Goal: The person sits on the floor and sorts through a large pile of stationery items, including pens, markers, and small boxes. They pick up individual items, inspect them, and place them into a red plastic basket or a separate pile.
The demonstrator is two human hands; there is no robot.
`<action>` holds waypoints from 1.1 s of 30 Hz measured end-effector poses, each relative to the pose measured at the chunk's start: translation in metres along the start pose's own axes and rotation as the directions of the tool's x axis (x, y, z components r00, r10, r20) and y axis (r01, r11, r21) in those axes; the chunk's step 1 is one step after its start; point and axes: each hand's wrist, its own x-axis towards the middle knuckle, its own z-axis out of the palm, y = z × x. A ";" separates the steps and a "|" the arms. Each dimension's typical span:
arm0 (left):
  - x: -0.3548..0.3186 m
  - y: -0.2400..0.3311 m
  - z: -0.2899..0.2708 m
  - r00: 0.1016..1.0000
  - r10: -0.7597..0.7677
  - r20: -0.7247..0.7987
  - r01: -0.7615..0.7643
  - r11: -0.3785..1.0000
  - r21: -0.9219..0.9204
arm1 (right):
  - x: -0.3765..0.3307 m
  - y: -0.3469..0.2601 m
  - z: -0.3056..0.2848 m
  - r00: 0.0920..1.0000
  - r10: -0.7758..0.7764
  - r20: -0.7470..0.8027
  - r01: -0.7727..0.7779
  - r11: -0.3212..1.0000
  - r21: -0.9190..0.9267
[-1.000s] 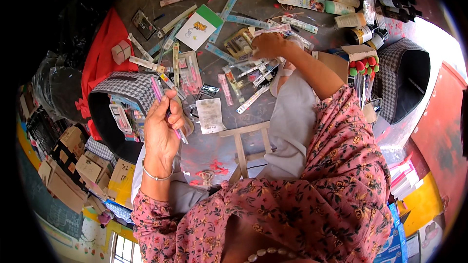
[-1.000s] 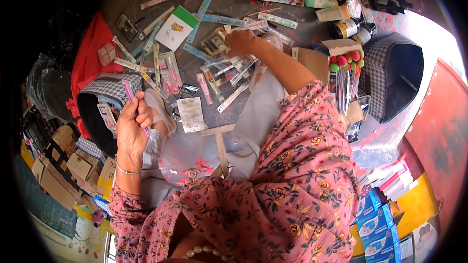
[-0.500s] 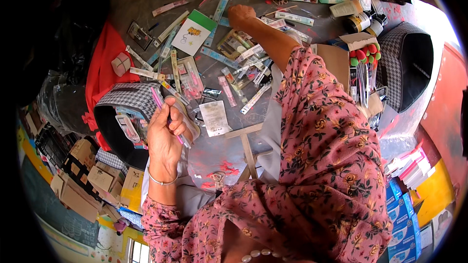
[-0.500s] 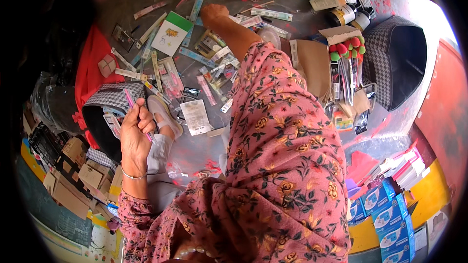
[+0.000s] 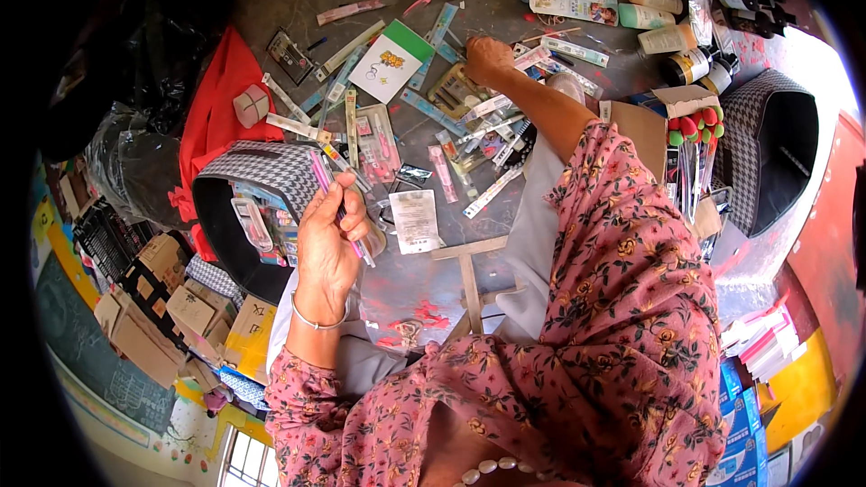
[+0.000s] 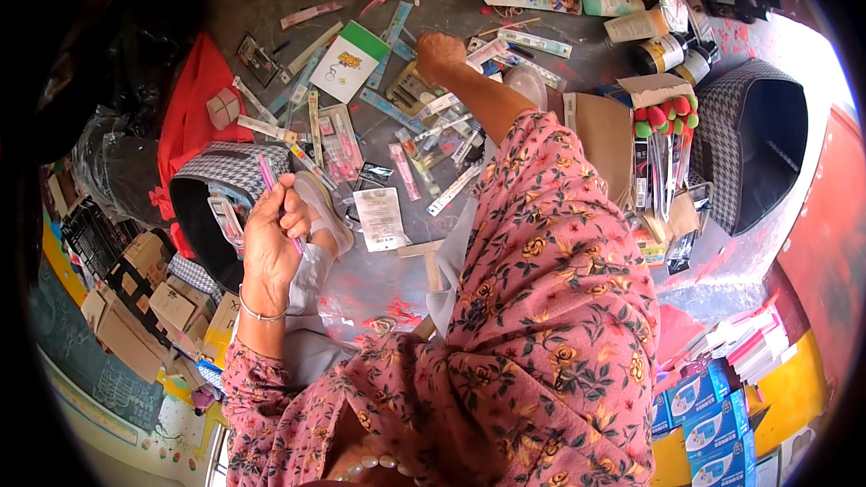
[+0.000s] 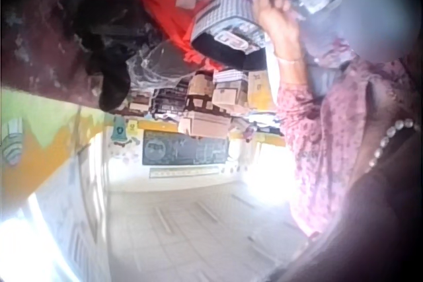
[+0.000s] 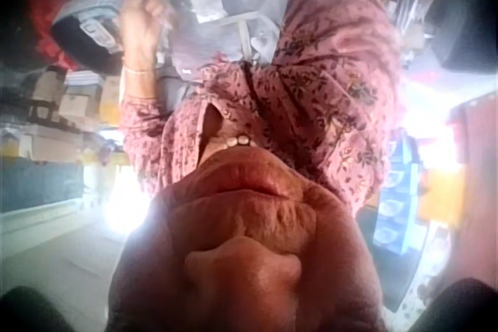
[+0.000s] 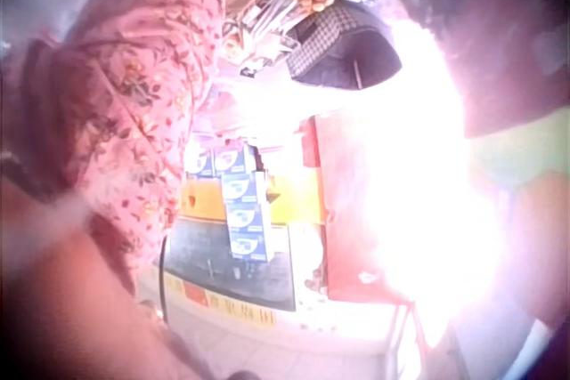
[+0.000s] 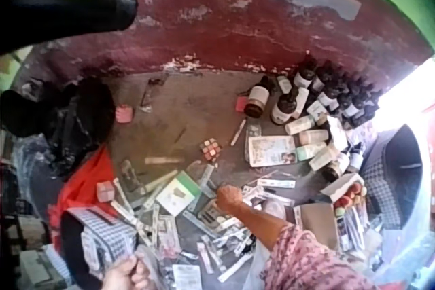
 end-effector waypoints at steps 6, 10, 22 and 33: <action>0.002 0.002 0.002 0.997 0.013 -0.073 -0.012 1.000 0.011 | -0.014 -0.007 -0.021 0.927 -0.364 0.086 0.346 0.922 0.172; 0.005 0.001 0.001 0.989 0.104 -0.109 -0.091 0.990 0.111 | -0.108 -0.089 -0.096 0.716 -0.669 0.202 0.255 0.520 0.815; 0.011 -0.002 0.014 0.943 0.157 -0.294 -0.129 0.985 0.111 | -0.061 -0.012 -0.062 0.899 -0.436 -0.045 0.431 0.862 0.266; 0.005 0.003 0.009 1.000 -0.020 -0.007 0.020 0.996 0.087 | -0.012 0.101 -0.034 0.957 -0.245 -0.157 0.147 0.873 -0.464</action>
